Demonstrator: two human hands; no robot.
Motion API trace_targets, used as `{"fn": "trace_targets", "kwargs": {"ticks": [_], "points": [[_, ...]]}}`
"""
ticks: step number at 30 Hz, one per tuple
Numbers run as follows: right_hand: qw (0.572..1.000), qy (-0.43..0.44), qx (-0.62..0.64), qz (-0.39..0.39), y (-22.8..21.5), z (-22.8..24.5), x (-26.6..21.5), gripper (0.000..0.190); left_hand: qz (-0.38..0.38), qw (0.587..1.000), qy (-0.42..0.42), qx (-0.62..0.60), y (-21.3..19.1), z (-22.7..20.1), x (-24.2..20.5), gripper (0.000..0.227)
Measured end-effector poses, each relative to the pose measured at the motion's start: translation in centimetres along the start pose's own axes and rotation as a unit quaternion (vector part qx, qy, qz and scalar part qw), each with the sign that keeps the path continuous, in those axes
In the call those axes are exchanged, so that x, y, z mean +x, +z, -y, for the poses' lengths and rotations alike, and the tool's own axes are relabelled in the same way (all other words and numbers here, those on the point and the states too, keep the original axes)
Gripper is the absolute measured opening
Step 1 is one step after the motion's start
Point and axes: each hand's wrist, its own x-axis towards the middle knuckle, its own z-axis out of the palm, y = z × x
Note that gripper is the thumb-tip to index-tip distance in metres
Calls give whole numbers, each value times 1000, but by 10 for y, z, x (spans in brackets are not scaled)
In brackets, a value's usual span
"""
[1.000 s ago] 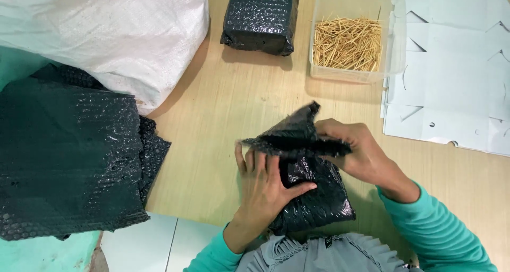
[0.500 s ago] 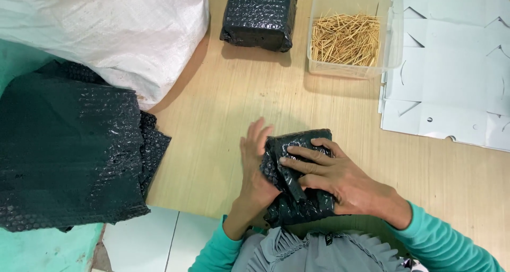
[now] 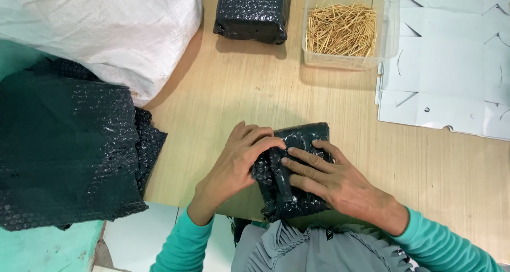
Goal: The person places two bottles into a white cardboard box and closes it. They then wrap the box in black bubble wrap, folding the edges and securing it with tape. Finally, they fold a flat cardboard piece into a box shape.
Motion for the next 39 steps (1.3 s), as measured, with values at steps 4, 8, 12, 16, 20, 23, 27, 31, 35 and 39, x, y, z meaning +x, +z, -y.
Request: {"fn": "trace_targets", "kwargs": {"ticks": [4,8,12,16,20,23,27,31,35,39], "points": [[999,15,-49,-5,-1,10,-2,49,0,997,41,70,5,2,-1,45],[998,13,-67,10,-3,23,-10,63,-38,994,53,85,17,8,-8,36],[996,43,-80,7,0,36,-16,79,-92,990,76,70,24,7,-9,14],[991,51,-120,-10,7,36,-18,74,-138,985,78,65,35,9,-14,11],[994,47,-103,2,5,17,-30,66,-202,971,65,112,54,2,-17,8],[991,61,-119,9,-1,-9,-45,77,-233,962,-13,141,73,-9,-17,38],[980,95,-174,10,-16,-52,-68,79,-201,978,-37,47,82,-33,-11,32],[982,116,-143,33,-33,-71,-70,86,-9,947,-106,-303,45,-49,-11,41],[990,118,-76,28,-34,-70,-69,81,-146,941,-120,-281,43,-27,-26,25],[991,125,-44,18,-28,-71,-75,70,-67,954,-135,-260,64,-12,-42,33]]}}
